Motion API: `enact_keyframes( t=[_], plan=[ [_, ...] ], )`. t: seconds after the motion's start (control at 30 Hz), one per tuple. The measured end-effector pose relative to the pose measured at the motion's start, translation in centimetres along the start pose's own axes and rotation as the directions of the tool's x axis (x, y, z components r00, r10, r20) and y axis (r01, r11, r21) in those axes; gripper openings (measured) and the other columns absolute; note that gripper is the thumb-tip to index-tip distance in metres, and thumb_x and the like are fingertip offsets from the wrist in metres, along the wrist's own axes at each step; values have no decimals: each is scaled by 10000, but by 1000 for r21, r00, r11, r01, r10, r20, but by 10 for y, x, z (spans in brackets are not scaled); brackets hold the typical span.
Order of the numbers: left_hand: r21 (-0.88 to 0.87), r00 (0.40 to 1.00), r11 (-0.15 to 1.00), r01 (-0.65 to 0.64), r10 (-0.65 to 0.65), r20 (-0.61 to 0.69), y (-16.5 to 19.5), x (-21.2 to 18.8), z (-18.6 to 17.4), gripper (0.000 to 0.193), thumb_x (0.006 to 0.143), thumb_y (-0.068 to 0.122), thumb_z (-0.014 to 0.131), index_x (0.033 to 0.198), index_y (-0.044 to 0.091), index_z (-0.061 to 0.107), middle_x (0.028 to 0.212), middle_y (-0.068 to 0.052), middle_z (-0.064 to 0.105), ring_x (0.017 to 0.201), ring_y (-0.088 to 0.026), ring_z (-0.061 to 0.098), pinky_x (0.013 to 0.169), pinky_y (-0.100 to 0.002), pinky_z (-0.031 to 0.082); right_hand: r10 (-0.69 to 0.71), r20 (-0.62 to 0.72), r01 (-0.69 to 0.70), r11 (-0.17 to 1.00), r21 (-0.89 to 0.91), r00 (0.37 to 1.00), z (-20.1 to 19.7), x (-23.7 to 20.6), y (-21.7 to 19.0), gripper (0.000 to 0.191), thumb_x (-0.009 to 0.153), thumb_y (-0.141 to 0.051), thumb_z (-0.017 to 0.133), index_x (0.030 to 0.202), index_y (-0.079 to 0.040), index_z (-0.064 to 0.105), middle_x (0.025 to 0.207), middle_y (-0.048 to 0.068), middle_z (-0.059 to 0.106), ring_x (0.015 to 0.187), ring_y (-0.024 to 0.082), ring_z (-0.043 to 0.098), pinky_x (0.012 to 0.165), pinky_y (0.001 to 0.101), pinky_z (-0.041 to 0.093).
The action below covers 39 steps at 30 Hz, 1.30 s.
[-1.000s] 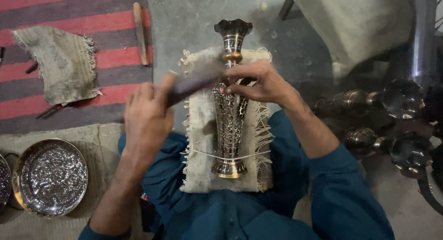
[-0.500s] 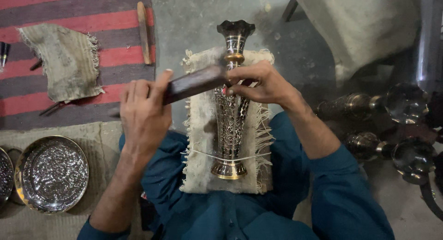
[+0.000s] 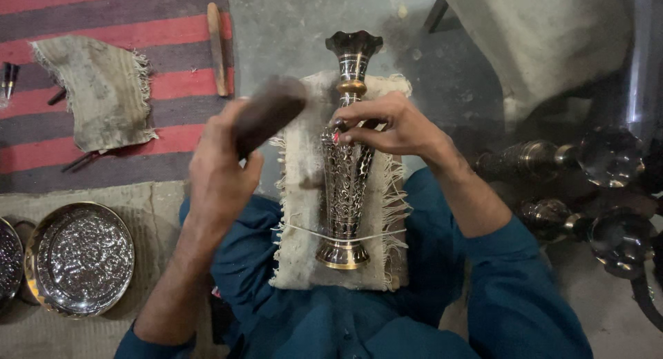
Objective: The person uses a hammer and a small metal punch to engrave a decorative pattern on a silver-colored metal vase. The vase is held steady on a cloth pad on the lap while the person repeatedly taps the punch to create small indentations in the metal surface.
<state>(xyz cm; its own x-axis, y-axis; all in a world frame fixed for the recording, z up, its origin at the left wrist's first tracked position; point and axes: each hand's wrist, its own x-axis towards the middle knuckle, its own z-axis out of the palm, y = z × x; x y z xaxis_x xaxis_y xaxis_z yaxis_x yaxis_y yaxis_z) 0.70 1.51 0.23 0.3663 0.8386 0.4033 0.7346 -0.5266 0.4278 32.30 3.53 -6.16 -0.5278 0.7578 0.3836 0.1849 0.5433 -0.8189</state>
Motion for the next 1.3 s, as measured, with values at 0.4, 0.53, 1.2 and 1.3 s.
enact_keyframes(
  t=[0.4,0.53,1.2,1.3],
  plan=[
    [27,996,996,-90,91,-20,-8,1,1,680,887,-19,694,1497,189,476,1087,-126,562,1016,-337,601,971,-521,492,10,14,-10,1000,-17,1000,-1,3,-7,270,947,-82,735,1216,-52,721,983,66,800,851,146,790,756,293,652],
    [26,995,996,-85,86,-55,-9,2,3,660,903,8,682,1509,186,491,1071,-123,542,1023,-338,577,979,-504,447,-5,18,5,1000,7,1000,-1,4,-7,277,969,-72,720,1245,-70,706,1002,68,801,873,148,794,801,297,658],
    [-71,992,995,-76,68,-109,-21,-16,20,736,844,-47,712,1511,153,475,1197,-177,618,1101,-393,609,927,-512,501,47,39,-45,998,-41,998,-2,9,-25,350,933,-31,742,1279,-60,696,1043,83,790,932,171,791,792,307,653],
    [59,999,998,-29,31,-36,-18,-19,16,726,797,-28,732,1470,156,529,1132,-193,610,1074,-410,609,930,-521,508,126,150,-122,992,-30,981,-4,13,-15,318,952,-1,679,1255,-79,732,1030,65,805,896,167,797,797,329,663]
  ],
)
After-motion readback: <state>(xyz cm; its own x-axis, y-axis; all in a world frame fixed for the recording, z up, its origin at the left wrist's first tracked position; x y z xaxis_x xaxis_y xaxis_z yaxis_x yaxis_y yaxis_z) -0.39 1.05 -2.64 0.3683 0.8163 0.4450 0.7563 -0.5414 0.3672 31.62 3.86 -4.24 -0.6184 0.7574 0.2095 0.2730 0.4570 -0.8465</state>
